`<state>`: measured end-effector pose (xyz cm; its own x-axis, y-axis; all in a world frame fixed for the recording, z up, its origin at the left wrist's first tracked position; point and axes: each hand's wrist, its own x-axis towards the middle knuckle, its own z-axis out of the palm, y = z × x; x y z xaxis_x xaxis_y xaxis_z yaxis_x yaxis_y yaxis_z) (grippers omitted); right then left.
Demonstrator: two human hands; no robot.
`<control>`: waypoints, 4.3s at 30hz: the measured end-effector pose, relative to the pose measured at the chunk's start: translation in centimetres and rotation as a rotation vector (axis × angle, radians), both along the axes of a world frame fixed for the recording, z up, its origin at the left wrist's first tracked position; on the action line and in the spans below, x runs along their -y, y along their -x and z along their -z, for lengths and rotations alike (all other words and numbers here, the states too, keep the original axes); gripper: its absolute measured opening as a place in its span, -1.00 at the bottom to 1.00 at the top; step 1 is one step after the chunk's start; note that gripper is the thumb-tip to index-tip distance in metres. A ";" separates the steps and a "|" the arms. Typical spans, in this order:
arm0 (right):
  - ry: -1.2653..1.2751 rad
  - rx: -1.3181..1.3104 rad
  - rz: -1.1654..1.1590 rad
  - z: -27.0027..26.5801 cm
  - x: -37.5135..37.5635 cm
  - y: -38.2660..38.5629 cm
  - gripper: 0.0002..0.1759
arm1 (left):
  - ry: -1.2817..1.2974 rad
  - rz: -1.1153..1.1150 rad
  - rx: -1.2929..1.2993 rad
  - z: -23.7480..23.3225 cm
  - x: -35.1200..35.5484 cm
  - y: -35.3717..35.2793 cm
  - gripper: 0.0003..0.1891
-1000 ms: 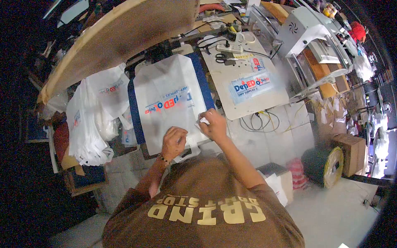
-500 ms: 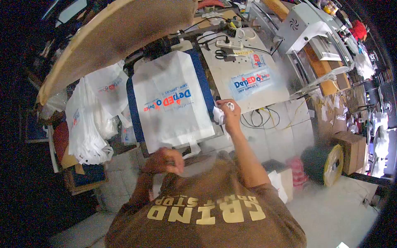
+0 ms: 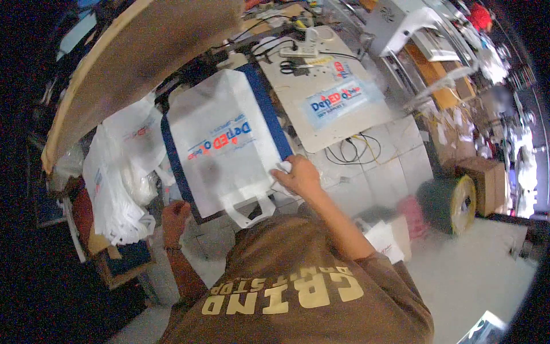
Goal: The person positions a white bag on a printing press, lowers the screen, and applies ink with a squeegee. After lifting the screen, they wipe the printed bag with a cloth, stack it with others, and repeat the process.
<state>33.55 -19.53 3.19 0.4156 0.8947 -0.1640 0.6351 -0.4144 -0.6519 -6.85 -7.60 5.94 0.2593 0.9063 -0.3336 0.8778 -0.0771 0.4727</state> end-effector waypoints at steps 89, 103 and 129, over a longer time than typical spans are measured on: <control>-0.272 -0.775 1.405 30.3 39.3 -4.6 -0.06 | 0.241 1.450 0.094 7.6 18.5 -31.3 -0.52; -0.358 -1.579 0.336 9.3 8.8 13.0 -0.49 | -0.143 0.822 0.669 -0.5 8.3 -13.8 -0.79; -1.067 -0.141 -0.943 -37.4 5.7 19.1 -0.65 | -0.570 -0.193 -0.268 1.0 -22.0 28.7 -0.46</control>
<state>14.41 -25.24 40.62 -0.3557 0.5413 0.7619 0.2972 0.8384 -0.4569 -35.57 14.36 4.95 0.0493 0.9820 0.1822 0.9826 -0.0804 0.1672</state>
